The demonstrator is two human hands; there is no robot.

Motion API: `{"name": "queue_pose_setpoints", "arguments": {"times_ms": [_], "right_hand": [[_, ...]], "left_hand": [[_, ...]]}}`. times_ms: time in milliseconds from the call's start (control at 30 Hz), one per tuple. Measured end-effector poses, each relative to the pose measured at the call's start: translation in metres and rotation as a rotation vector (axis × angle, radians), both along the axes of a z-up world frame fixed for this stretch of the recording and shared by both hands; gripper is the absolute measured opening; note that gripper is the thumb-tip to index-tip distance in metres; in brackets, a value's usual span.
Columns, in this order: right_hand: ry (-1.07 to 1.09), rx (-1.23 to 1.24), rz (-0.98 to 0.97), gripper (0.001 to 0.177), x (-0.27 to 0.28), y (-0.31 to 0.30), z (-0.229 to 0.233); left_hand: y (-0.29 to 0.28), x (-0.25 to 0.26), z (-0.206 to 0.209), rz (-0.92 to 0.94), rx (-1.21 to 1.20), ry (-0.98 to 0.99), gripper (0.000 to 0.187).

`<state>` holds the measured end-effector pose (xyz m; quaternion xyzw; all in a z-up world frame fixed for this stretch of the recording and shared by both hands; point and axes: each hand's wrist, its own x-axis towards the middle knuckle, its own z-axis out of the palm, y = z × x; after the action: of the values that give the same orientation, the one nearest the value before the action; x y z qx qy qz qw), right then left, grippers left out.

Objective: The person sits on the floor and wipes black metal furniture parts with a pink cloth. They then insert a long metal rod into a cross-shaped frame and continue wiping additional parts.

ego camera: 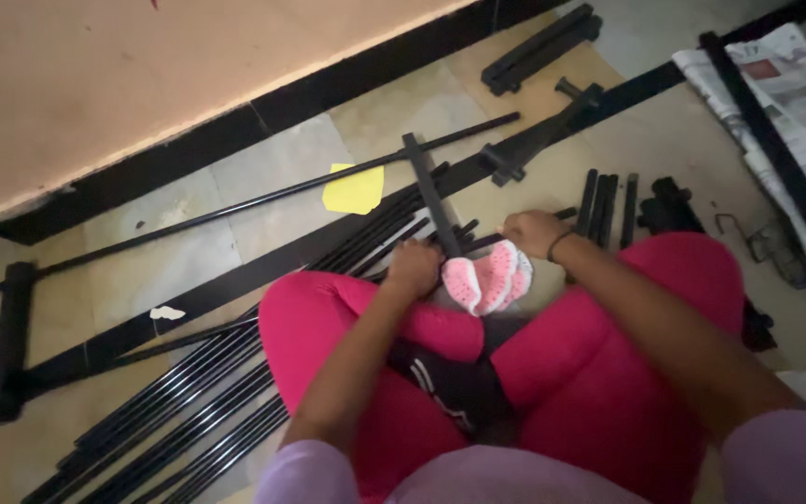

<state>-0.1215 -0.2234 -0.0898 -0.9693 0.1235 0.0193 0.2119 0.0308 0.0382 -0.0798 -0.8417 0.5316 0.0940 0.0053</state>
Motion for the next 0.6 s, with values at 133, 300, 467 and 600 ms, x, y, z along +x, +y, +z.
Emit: {"name": "queue_pose_setpoints", "arguments": {"times_ms": [133, 300, 467, 600], "right_hand": [[-0.075, 0.046, -0.121, 0.030, 0.012, -0.013, -0.036], [0.107, 0.578, -0.440, 0.027, 0.020, 0.006, -0.089], [0.082, 1.295, -0.877, 0.033, 0.026, 0.040, -0.116], [-0.240, 1.774, -1.114, 0.038, 0.045, 0.037, -0.119]], "left_hand": [[0.000, 0.000, -0.005, 0.077, -0.205, 0.035, 0.035], [-0.005, 0.003, -0.003, 0.119, -0.246, 0.108, 0.044], [-0.008, 0.005, -0.008, 0.174, -0.242, 0.149, 0.049], [-0.009, 0.010, -0.004, 0.147, -0.428, 0.125, 0.049]]}}
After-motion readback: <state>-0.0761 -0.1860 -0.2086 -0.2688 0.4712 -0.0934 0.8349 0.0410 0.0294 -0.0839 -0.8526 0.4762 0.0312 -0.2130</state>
